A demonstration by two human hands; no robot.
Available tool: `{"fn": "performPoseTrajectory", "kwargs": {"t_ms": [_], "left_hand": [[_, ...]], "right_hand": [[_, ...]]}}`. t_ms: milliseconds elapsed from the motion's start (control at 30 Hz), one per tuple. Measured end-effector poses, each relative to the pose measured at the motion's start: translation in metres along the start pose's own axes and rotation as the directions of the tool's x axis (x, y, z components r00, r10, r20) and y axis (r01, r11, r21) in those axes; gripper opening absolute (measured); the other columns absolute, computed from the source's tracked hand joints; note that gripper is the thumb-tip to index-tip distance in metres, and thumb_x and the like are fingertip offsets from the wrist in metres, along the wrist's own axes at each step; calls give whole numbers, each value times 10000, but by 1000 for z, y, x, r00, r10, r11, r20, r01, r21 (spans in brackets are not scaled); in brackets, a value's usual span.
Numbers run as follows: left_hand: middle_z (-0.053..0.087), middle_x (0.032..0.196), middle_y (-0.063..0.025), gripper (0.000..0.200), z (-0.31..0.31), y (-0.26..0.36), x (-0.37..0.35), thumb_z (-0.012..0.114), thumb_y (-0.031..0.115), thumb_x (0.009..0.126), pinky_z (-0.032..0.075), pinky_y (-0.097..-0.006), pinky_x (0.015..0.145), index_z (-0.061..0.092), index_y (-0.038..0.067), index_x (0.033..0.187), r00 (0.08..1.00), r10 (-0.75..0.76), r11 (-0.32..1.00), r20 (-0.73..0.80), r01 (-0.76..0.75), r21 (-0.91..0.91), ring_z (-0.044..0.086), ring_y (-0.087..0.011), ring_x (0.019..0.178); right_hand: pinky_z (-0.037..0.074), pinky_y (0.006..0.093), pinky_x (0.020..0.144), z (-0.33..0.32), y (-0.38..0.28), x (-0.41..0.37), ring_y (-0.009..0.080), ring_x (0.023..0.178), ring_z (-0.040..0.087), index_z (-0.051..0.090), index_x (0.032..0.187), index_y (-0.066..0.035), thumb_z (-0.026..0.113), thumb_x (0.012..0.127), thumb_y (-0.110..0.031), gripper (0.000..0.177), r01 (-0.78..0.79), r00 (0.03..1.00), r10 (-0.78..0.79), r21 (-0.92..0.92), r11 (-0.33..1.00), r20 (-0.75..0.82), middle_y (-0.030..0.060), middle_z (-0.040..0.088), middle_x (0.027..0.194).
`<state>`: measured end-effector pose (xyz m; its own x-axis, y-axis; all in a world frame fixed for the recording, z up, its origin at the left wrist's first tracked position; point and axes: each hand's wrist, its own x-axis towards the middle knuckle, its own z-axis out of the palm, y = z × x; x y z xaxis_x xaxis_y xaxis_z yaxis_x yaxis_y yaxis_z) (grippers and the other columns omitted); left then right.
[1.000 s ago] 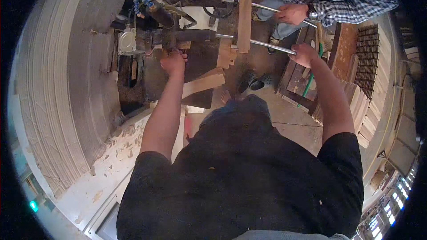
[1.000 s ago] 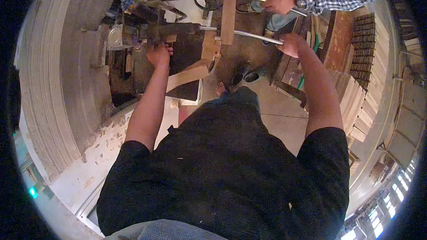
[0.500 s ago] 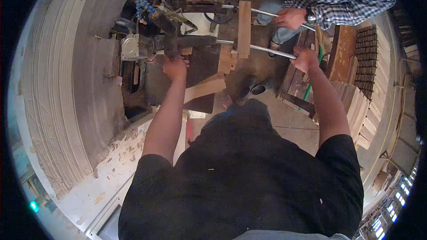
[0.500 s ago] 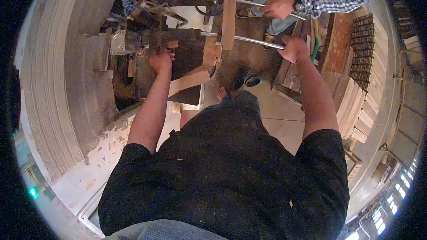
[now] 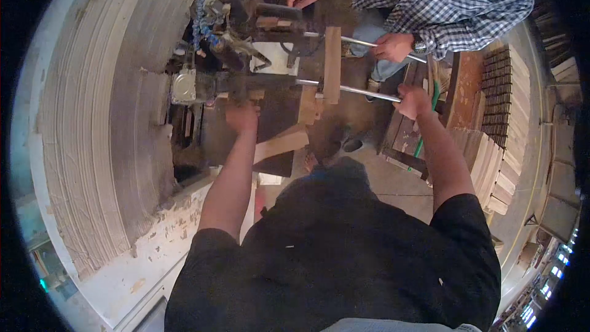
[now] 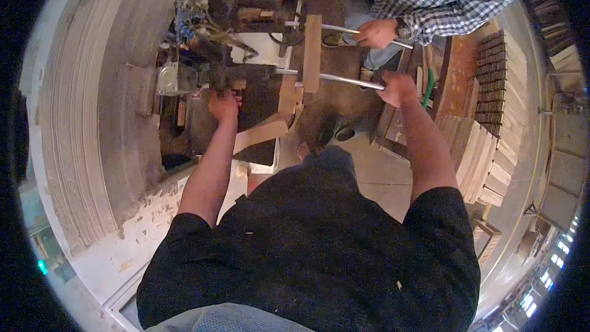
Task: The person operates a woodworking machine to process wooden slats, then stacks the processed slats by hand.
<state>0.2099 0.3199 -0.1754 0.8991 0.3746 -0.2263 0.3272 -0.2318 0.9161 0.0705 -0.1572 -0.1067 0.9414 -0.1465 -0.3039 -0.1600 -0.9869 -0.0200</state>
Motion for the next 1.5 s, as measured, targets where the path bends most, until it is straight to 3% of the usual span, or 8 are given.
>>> {"fn": "performPoseTrajectory", "kwargs": {"t_ms": [100, 633, 733, 833, 1000, 1133, 1433, 1500], "left_hand": [[686, 737, -161, 185, -5, 18, -8, 573, 107, 937, 532, -333, 429, 562, -36, 1054, 998, -17, 999, 53, 14, 45, 687, -228, 549], [657, 783, -138, 147, -3, 26, -13, 529, 88, 978, 531, -318, 412, 565, -45, 1029, 1000, -20, 1000, 14, 20, 16, 670, -215, 545], [665, 788, -138, 127, -5, 10, -6, 534, 69, 959, 534, -320, 415, 570, -44, 1003, 997, 32, 994, 64, -25, -102, 676, -220, 557], [679, 778, -138, 217, -2, 15, -7, 573, 9, 868, 536, -316, 435, 562, -41, 1079, 999, -49, 996, 12, 50, -67, 677, -212, 550], [683, 789, -137, 285, -4, 12, -6, 567, -3, 853, 536, -315, 437, 553, -43, 1135, 1000, 11, 996, 27, -8, -90, 676, -208, 549], [662, 751, -123, 167, -4, 29, -17, 570, -7, 874, 534, -315, 419, 528, -39, 1032, 1000, 30, 1000, -4, -30, -1, 669, -207, 543], [680, 732, -112, 284, -2, 22, -12, 632, 90, 886, 510, -314, 405, 586, 16, 1157, 999, -25, 976, 45, 34, -216, 664, -199, 517], [680, 738, -108, 254, 0, 39, -22, 638, 100, 892, 509, -316, 413, 601, 4, 1124, 999, -19, 1000, -32, 19, 13, 653, -195, 500]], "right_hand": [[550, 482, 813, 0, -1, 0, 392, 911, 683, 649, 1006, -81, 702, 752, -382, 398, 11, 999, -10, 25, 1000, -32, 180, 709, 928], [537, 497, 784, 0, -3, -2, 397, 893, 669, 646, 960, -77, 722, 741, -395, 394, -14, 998, 15, 32, 999, -55, 178, 680, 889], [537, 498, 781, -9, -8, -8, 398, 886, 668, 645, 957, -82, 721, 734, -388, 387, 48, 991, -41, 48, 998, -131, 171, 682, 865], [538, 497, 780, -11, -10, -4, 397, 881, 668, 643, 951, -85, 726, 719, -369, 376, -47, 998, 48, 45, 998, -29, 163, 686, 867], [552, 479, 830, -10, -7, -4, 379, 930, 688, 655, 1015, -75, 668, 779, -399, 401, -1, 1000, 1, -1, 1000, -21, 171, 708, 1003], [549, 473, 832, -6, -5, -4, 377, 928, 686, 653, 987, -74, 676, 770, -402, 394, 79, 990, -79, 0, 997, -119, 167, 708, 993], [545, 471, 871, -13, -11, -4, 362, 981, 684, 654, 1064, -85, 676, 777, -420, 441, 4, 1000, -4, -27, 1000, -15, 159, 709, 1034], [548, 467, 869, -13, -11, -5, 362, 983, 683, 659, 1078, -92, 679, 779, -423, 447, -36, 999, 36, -49, 998, 3, 155, 710, 1037]]}}
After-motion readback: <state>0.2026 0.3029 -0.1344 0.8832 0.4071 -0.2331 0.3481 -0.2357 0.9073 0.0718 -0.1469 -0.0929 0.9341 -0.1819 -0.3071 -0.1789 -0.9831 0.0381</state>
